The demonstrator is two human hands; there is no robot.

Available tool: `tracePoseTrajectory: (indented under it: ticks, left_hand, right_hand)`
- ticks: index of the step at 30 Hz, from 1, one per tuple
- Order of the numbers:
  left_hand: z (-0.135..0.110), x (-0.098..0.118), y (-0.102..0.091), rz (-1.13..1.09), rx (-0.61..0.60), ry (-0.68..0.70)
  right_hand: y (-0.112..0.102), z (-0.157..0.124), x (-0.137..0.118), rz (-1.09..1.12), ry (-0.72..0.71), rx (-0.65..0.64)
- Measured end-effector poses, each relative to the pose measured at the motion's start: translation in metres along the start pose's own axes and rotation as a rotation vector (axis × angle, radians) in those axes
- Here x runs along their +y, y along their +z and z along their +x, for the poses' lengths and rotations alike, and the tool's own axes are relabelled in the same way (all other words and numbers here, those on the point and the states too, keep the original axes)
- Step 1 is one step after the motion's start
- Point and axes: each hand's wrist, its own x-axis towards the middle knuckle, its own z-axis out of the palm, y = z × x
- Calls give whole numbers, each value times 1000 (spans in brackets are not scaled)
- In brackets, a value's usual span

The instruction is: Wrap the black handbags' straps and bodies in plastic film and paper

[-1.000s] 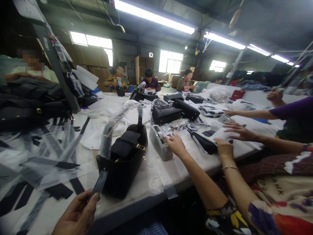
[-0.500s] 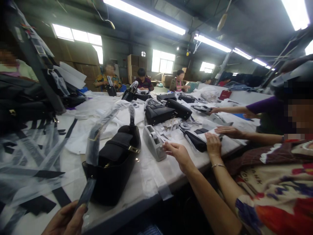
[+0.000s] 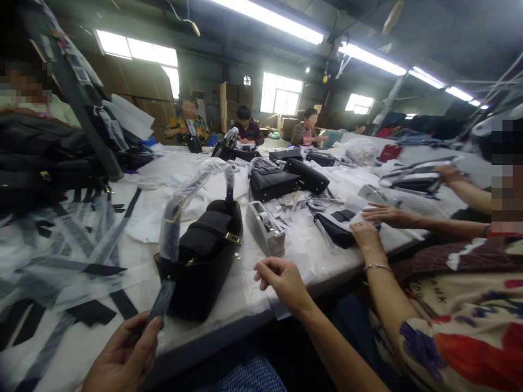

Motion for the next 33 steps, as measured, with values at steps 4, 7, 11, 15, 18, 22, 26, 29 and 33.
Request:
tracePoseTrajectory:
  ticks: [4, 7, 11, 15, 18, 22, 26, 29, 33]
  left_hand:
    - [-4, 4, 2, 38, -13, 71]
    - [-1, 1, 0, 92, -44, 156]
    - [2, -3, -4, 80, -108, 210]
    - [1, -1, -9, -21, -240, -38]
    - [1, 4, -13, -98, -353, -194]
    - [-1, 9, -14, -144, -388, -232]
    - [-2, 9, -9, -119, -377, -263]
    - [-3, 10, -6, -86, -375, -283]
    - [-7, 13, -6, -81, -383, -311]
  right_hand:
    - [67, -30, -21, 143, 36, -324]
    - [112, -34, -28, 207, 45, -409]
    - [145, -22, -27, 50, 56, -337]
    - [142, -12, -20, -69, 41, -368]
    - [128, -10, -15, 28, 27, -561]
    - [121, -12, -9, 53, -5, -614]
    - [131, -17, -6, 6, -39, -456]
    - [140, -21, -5, -21, -79, -360]
    - [145, -24, -6, -34, -90, -335]
